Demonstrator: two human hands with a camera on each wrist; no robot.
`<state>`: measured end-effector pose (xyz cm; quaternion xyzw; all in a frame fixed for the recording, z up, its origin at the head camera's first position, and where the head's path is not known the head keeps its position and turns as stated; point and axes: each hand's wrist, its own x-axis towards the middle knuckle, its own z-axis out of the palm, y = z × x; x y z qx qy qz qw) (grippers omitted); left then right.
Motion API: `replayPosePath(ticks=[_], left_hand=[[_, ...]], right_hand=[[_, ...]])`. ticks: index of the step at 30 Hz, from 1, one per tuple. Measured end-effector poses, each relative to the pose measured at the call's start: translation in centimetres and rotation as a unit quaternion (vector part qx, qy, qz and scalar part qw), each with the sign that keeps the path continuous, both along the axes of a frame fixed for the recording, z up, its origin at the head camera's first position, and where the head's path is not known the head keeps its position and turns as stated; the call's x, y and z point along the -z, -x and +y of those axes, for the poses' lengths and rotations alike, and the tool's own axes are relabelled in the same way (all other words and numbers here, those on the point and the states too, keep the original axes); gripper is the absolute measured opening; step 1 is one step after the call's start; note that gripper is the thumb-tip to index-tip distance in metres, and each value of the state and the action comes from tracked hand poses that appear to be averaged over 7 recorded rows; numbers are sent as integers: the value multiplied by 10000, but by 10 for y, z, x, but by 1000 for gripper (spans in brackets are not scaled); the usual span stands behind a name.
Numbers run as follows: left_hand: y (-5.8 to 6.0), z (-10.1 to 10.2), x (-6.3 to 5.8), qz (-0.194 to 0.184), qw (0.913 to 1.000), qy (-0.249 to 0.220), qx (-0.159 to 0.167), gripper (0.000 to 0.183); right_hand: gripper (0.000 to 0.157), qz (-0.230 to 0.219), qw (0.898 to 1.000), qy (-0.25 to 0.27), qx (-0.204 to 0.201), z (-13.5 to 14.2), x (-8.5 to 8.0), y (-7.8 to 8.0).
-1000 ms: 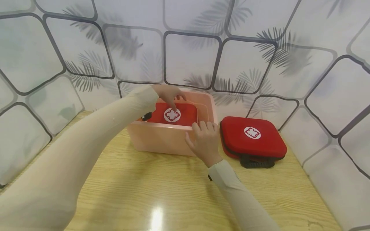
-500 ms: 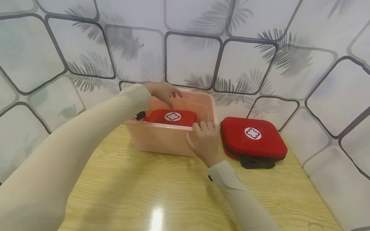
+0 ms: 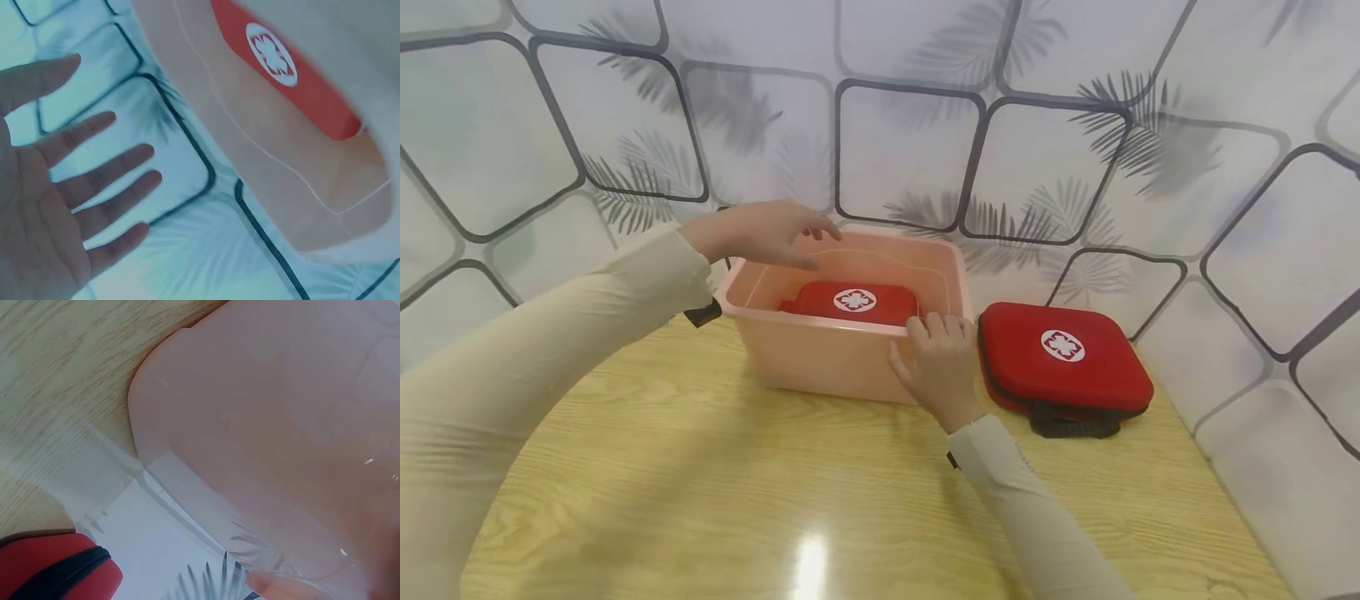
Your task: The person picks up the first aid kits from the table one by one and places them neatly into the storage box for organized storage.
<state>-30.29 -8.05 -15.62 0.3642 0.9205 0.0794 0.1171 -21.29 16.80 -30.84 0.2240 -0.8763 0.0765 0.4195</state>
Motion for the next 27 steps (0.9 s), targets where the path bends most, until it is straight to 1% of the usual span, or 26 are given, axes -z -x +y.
replayPosePath(ticks=[3, 5, 8, 9, 11, 12, 14, 16, 19, 23, 27], left_hand=[[-19, -8, 4, 402, 9991, -18, -134, 45], [-32, -12, 11, 728, 9971, -132, -157, 45], [-51, -18, 26, 1133, 9928, -321, -224, 48], [-56, -19, 32, 1214, 9915, -390, -248, 48], [-64, -22, 46, 1498, 9869, -501, -325, 47], [-67, -22, 54, 1565, 9852, -582, -397, 47], [-72, -25, 68, 1703, 9813, -725, -525, 46], [-74, -28, 84, 1926, 9752, -904, -612, 43], [-78, -31, 99, 2069, 9692, -1109, -743, 42], [-82, -33, 112, 2365, 9592, -1292, -859, 38], [-82, -33, 122, 2833, 9464, -1265, -899, 32]], right_hand=[[30, -12, 10000, -27, -42, 1, 0, 1], [29, -5, 10000, -30, -70, 1, 0, 1], [30, -46, 9999, -87, -26, 2, 0, 1], [31, -76, 9999, -103, -3, 2, 0, 1], [31, -105, 9999, -129, 39, 3, 0, 0], [31, -112, 9998, -140, 46, 4, 0, 0], [31, -96, 9999, -138, 22, 4, -1, 0], [30, -89, 9999, -147, -9, 4, -1, 0], [30, -183, 9998, -100, -70, 4, -4, -2], [30, -378, 9991, -7, -192, 6, -10, -5], [32, -396, 9988, 62, -282, 12, -21, -7]])
